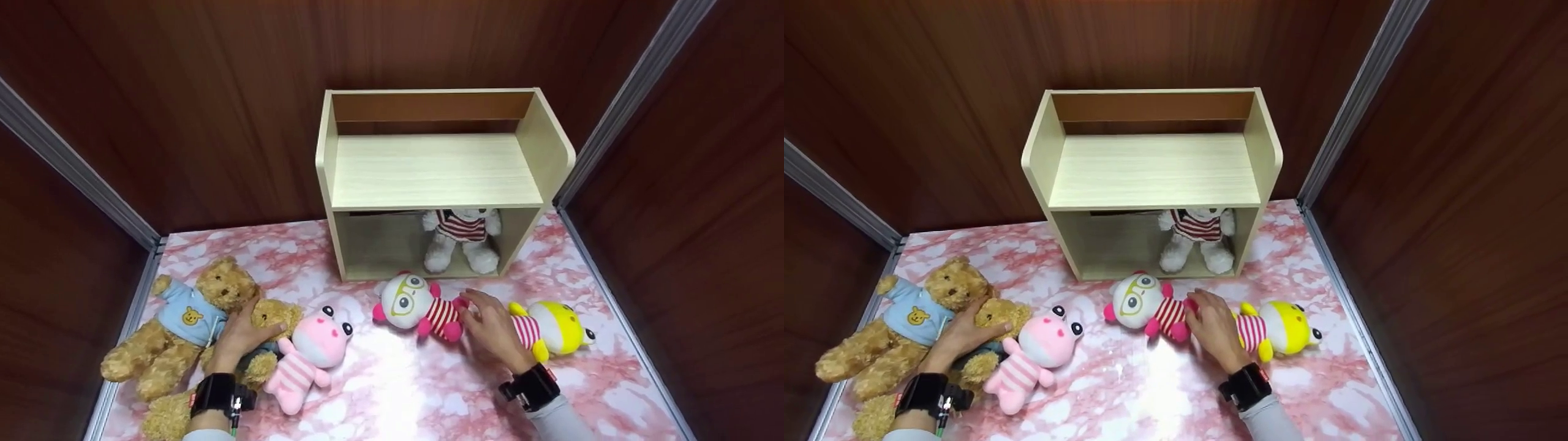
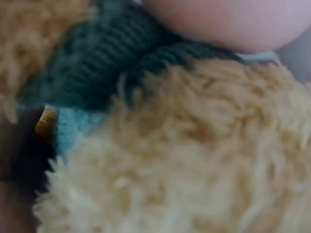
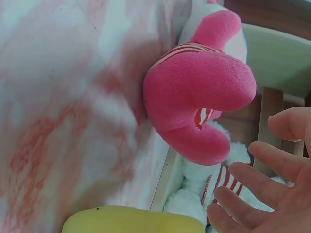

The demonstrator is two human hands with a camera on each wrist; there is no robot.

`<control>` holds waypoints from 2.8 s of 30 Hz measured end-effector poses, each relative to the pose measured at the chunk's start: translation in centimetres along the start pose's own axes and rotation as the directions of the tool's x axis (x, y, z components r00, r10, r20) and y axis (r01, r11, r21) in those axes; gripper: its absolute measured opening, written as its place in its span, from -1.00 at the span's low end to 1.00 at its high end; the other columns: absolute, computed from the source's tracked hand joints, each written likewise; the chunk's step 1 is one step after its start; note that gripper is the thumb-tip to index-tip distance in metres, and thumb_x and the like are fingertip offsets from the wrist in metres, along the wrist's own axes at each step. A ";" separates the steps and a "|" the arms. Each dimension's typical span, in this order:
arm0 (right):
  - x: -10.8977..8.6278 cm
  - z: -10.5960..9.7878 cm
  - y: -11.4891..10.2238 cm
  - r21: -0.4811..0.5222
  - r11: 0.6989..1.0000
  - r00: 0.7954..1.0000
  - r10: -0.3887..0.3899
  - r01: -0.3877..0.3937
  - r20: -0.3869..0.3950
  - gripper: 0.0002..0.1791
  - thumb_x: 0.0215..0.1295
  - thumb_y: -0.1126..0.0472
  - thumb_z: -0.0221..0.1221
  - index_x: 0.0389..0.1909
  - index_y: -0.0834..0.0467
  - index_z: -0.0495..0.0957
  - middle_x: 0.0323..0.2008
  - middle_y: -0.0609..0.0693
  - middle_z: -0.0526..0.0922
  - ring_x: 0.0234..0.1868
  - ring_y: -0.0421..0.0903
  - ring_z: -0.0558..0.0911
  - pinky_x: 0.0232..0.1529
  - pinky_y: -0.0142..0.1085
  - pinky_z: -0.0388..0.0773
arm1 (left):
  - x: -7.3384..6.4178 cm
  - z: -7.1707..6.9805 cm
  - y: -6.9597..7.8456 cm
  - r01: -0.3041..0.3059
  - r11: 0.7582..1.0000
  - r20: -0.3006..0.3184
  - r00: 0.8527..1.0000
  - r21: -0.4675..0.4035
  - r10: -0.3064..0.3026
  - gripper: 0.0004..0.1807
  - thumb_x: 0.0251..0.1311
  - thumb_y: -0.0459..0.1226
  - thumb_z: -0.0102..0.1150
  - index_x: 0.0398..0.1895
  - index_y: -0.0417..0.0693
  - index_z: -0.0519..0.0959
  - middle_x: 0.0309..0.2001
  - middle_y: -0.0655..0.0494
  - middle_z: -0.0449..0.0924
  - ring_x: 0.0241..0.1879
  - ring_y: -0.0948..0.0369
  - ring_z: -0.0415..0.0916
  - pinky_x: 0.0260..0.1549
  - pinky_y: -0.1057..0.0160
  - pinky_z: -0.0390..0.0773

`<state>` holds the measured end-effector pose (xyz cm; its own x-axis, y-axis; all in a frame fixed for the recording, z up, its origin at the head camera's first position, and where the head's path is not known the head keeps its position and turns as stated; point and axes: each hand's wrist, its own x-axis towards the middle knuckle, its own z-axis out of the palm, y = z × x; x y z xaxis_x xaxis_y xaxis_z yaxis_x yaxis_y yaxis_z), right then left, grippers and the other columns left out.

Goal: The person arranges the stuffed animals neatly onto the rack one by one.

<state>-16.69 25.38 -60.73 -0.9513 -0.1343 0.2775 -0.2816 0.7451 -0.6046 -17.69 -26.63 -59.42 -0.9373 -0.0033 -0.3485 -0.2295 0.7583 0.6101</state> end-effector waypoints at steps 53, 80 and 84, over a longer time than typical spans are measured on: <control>1.0 1.2 -12.0 0.494 0.849 0.978 -0.208 0.188 -0.015 -0.14 0.31 0.10 0.35 0.56 0.18 0.22 0.47 0.13 0.39 0.41 0.12 0.44 0.35 0.18 0.40 | -7.5 4.2 21.5 -0.812 0.575 -0.884 0.337 -0.099 0.323 0.04 -0.36 -0.41 0.68 0.36 0.27 0.48 0.17 -0.34 0.20 0.20 -0.20 0.34 0.21 -0.38 0.43; 4.7 2.7 -9.6 0.723 0.655 0.973 0.198 -0.219 0.116 -0.25 0.30 0.45 0.20 0.52 0.29 0.22 0.33 0.31 0.49 0.33 0.19 0.49 0.44 0.07 0.32 | -3.7 13.1 20.0 -0.583 0.758 -0.671 0.690 -0.292 0.272 0.00 0.14 0.00 0.50 0.54 -0.20 0.22 0.41 -0.26 0.11 0.36 -0.20 0.26 0.28 -0.23 0.42; 4.6 2.6 -8.5 0.725 0.634 0.963 0.195 -0.267 0.184 -0.30 0.33 0.38 0.23 0.48 0.29 0.27 0.30 0.27 0.53 0.30 0.14 0.51 0.42 0.04 0.32 | -2.8 13.0 18.4 -0.482 0.826 -0.520 0.805 -0.291 0.287 0.04 0.05 0.07 0.55 0.48 -0.29 0.31 0.37 -0.27 0.26 0.37 -0.20 0.27 0.33 -0.24 0.32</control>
<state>-19.01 16.72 -56.21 -0.9945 -0.1043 0.0120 -0.0157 0.0345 -0.9993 -15.90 -4.19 -56.49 -0.9564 -0.1241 0.2644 0.1862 0.4385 0.8792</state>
